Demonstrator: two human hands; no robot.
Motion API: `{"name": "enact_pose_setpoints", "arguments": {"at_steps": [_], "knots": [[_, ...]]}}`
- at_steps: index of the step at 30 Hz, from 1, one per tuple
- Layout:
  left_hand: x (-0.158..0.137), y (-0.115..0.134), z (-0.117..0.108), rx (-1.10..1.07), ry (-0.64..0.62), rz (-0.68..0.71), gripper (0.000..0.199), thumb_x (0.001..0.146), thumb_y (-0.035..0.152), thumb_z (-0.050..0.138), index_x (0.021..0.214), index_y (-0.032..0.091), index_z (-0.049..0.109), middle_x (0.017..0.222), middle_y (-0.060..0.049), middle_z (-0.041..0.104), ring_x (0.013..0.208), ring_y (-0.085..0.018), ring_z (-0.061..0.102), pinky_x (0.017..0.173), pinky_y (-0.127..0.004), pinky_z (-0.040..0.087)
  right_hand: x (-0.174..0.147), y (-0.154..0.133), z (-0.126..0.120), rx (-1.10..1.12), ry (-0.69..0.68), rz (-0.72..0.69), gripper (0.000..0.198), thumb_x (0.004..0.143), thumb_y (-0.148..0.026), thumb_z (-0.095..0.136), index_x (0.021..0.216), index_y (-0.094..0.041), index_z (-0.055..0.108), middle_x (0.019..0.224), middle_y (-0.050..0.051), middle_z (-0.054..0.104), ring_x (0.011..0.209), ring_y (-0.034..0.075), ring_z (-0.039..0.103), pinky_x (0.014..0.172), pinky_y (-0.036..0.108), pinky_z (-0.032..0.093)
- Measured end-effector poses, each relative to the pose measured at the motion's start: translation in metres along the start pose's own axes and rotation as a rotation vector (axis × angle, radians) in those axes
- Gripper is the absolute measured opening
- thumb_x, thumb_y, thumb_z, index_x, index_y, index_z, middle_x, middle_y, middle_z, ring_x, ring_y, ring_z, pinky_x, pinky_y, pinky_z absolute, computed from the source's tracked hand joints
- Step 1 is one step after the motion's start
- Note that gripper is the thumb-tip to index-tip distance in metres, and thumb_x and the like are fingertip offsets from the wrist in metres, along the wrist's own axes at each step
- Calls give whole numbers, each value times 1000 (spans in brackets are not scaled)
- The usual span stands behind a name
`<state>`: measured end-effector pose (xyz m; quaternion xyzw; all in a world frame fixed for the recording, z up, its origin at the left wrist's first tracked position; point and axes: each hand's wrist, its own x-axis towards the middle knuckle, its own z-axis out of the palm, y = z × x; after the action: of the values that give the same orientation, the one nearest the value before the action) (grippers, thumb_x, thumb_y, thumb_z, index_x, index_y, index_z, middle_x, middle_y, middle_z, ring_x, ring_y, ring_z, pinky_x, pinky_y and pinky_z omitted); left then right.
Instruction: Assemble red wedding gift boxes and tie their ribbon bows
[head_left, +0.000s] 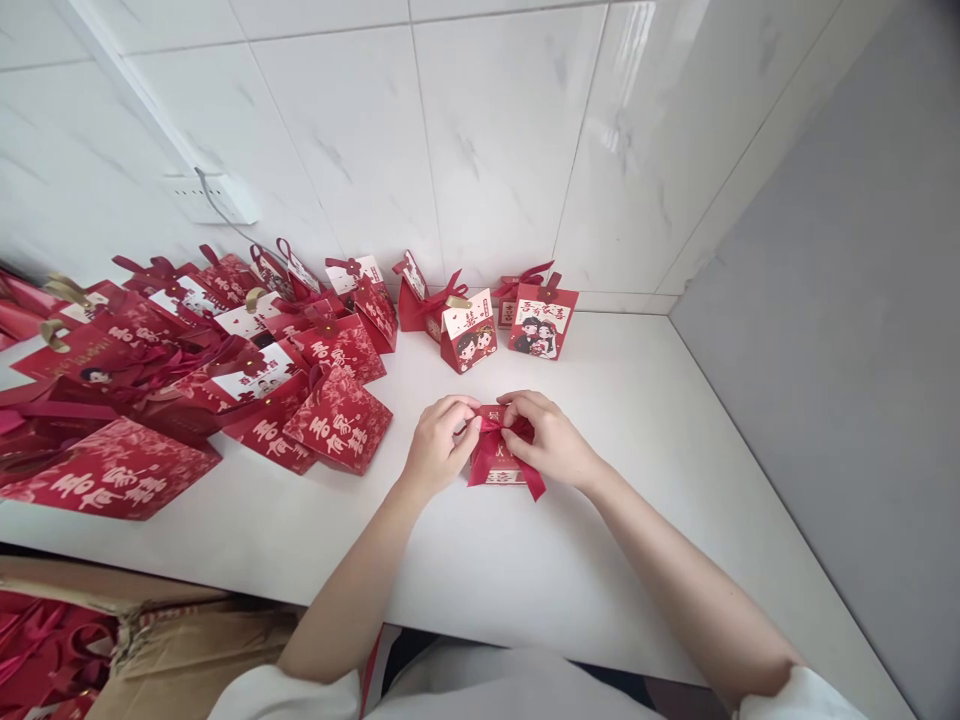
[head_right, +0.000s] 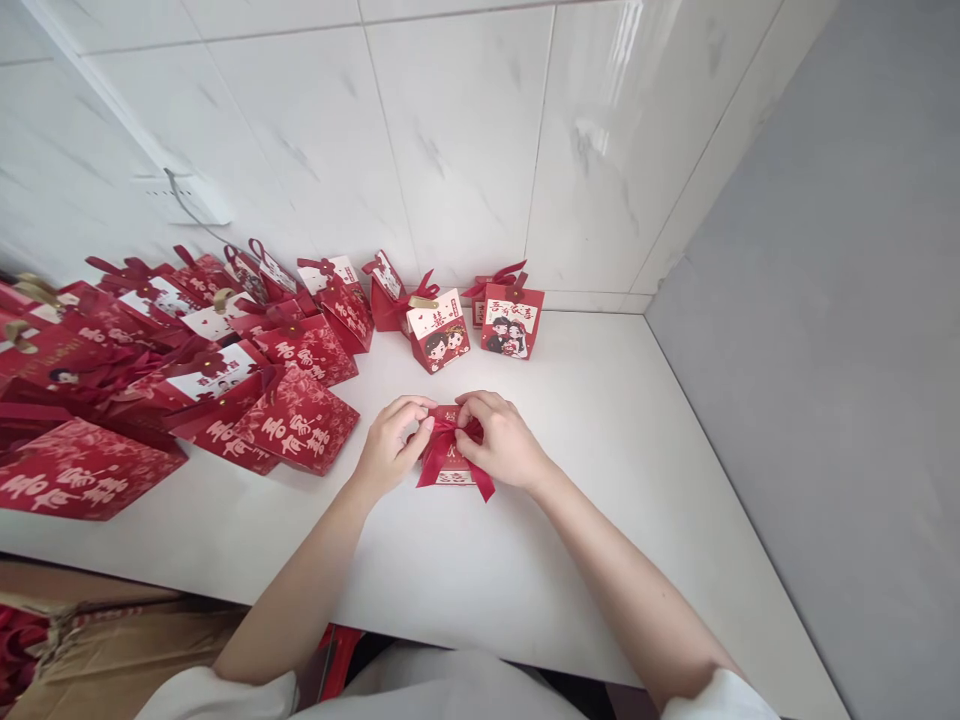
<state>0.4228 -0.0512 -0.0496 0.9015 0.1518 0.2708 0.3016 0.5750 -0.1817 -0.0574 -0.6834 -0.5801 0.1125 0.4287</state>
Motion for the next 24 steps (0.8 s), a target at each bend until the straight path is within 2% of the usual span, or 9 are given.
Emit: {"name": "enact_pose_setpoints", "arguments": {"at_steps": [4,8,12,15,19,22,24], "knots": [[-5,-1,-3,203,0,54,16,91,19,46,76,22,49,109,-2,67,101,-18,59,111,-44,29,0,-2,0,-51,17,4,7,79,-18,58,80,-23,53,113,8,63,109,26,57,92,45,43],[-7,-2,-3,252,33,57,16,90,17,46,74,22,48,107,-1,67,98,-17,59,113,-44,26,-1,-1,2,-49,20,17,7,78,-18,58,80,-23,54,115,8,63,109,26,57,92,45,43],[-5,-3,-6,189,26,6,17,90,19,46,74,21,48,106,-2,67,97,-19,59,101,-39,36,-3,-2,0,6,7,12,5,80,-19,58,81,-22,55,115,9,63,112,27,57,93,44,43],[-4,-6,-8,97,39,-94,18,93,24,43,78,21,51,97,-2,65,93,-19,59,86,-34,41,-3,-2,-11,119,-24,12,7,86,-26,58,93,-22,59,119,9,62,116,26,56,95,42,43],[-3,-9,-8,-103,47,-244,24,96,37,41,84,21,54,84,-1,61,80,-16,56,73,-28,41,-3,4,-35,254,43,180,24,95,-41,48,109,-24,58,124,8,61,114,23,57,95,40,43],[-2,-9,-5,-262,62,-316,27,94,43,45,84,20,56,77,0,57,73,-14,52,70,-26,41,-3,14,-49,272,51,315,27,95,-46,48,104,-23,59,108,6,66,99,22,62,87,38,46],[-1,-7,-3,-319,64,-340,31,93,46,48,79,19,56,72,1,54,70,-13,49,67,-26,40,-4,19,-54,288,3,388,27,93,-47,50,100,-23,59,99,6,68,87,20,63,80,36,47]]}}
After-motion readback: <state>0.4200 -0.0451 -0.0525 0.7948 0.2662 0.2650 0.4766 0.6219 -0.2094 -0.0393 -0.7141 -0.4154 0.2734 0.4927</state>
